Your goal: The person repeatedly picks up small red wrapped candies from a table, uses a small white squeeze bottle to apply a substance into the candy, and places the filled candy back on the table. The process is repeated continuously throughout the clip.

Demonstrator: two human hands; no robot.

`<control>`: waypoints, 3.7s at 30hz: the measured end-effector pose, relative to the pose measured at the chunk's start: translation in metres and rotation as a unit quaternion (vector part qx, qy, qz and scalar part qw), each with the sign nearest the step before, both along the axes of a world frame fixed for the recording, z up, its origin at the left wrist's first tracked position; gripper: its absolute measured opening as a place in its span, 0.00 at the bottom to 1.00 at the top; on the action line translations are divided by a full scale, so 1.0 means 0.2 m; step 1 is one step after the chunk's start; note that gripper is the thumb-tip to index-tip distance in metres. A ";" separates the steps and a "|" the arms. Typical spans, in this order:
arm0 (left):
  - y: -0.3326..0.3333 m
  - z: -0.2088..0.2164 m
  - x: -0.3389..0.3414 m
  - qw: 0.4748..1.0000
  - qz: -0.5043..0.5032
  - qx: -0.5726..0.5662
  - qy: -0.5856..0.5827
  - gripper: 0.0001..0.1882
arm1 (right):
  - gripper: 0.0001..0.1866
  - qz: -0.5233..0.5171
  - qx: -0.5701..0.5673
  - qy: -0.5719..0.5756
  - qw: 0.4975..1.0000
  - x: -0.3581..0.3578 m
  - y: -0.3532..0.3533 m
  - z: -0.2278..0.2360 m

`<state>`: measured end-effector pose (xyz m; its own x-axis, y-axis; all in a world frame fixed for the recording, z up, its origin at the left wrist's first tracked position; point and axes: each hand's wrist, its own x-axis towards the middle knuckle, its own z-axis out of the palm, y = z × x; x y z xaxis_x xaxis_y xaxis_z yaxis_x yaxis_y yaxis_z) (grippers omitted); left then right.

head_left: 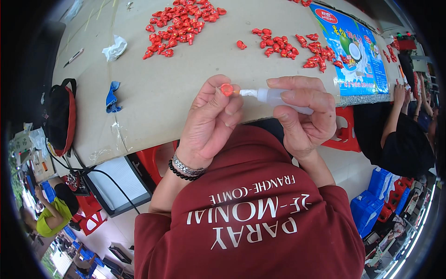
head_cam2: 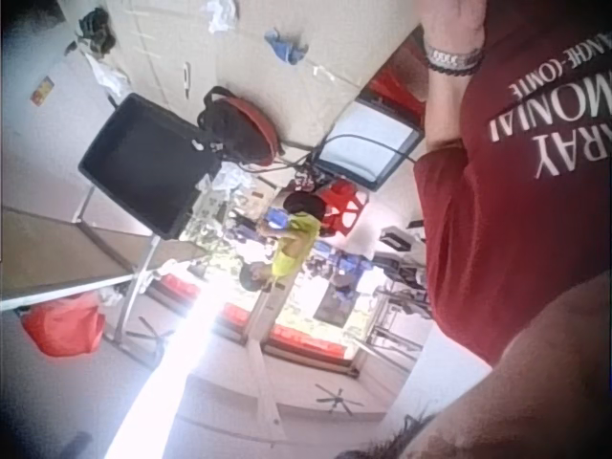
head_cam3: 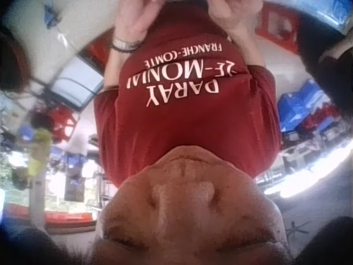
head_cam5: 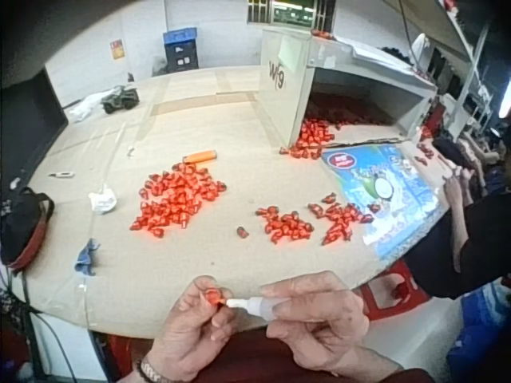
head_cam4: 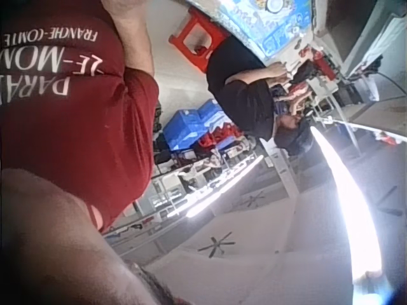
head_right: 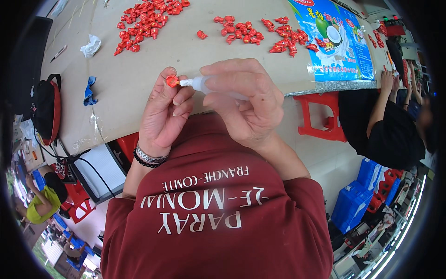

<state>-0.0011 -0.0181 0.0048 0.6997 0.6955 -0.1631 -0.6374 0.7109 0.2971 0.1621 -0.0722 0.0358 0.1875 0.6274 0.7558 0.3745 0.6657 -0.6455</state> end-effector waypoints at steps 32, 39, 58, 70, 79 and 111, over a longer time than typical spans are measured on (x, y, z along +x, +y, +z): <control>0.00 0.01 -0.01 0.990 0.077 0.076 0.094 0.11 | 0.16 0.001 -0.006 -0.022 1.000 0.00 0.00 0.01; 0.01 0.01 -0.01 0.990 0.069 0.068 0.101 0.11 | 0.17 -0.020 0.000 -0.038 0.999 0.01 0.00 0.02; -0.01 0.01 -0.02 0.988 0.073 0.036 0.128 0.13 | 0.17 -0.031 -0.021 -0.022 0.999 0.01 -0.01 0.02; 0.00 0.00 -0.03 0.993 0.055 0.006 0.100 0.14 | 0.19 0.076 -0.138 0.326 0.932 0.09 0.04 0.02; 0.01 0.00 -0.04 0.995 0.052 0.000 0.082 0.10 | 0.19 0.073 -0.288 0.344 0.891 0.18 0.23 0.03; 0.00 -0.01 -0.08 0.964 0.165 0.114 0.172 0.11 | 0.09 -0.026 -0.207 -0.067 0.976 -0.12 0.21 0.04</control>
<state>-0.0170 -0.0171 0.0020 0.3652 0.9166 -0.1629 -0.6541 0.3771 0.6557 0.1374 -0.0310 0.0441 0.1441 0.8763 0.4597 0.4998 0.3365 -0.7981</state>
